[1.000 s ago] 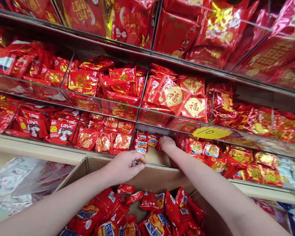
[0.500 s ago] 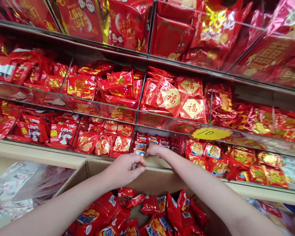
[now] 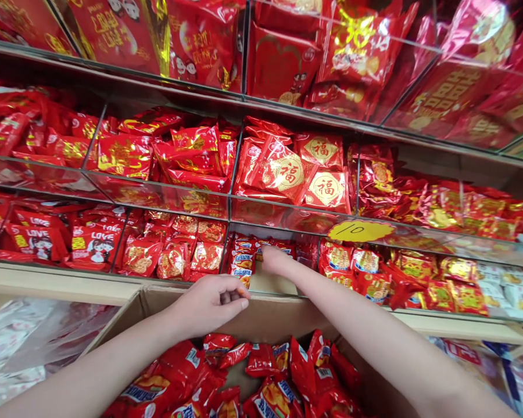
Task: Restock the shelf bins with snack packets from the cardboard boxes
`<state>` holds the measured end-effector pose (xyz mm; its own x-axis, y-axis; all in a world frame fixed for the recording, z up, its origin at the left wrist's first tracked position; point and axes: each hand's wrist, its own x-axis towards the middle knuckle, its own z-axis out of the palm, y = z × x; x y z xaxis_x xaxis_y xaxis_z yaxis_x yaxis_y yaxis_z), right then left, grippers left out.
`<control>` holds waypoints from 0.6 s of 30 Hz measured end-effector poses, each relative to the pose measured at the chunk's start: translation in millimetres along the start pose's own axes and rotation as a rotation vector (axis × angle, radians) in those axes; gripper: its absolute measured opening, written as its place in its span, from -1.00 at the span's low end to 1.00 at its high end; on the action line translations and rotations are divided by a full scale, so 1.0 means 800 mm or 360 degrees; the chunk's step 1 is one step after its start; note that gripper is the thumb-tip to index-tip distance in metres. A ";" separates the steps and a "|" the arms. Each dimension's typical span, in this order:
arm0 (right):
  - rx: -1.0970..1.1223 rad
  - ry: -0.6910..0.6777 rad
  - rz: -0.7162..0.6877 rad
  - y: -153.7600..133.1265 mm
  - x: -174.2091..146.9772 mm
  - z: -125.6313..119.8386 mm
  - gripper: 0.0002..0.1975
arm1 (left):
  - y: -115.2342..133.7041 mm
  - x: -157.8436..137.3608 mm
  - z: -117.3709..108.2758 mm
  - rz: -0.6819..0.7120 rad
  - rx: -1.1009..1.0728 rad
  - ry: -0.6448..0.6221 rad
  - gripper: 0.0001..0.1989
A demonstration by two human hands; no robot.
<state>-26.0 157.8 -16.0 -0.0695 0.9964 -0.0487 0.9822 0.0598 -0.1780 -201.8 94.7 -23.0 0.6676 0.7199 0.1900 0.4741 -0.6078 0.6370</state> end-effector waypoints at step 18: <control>-0.0786 -0.0617 -0.0692 0.020 -0.173 0.116 -0.67 | -0.009 -0.036 0.013 -0.0217 0.0312 -0.0643 -0.76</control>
<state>-16.3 15.2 -103.1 -0.4345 0.7900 -0.4325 0.8101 0.5527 0.1957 -218.3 75.0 -41.0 0.7431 0.6332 -0.2164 0.6467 -0.5965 0.4754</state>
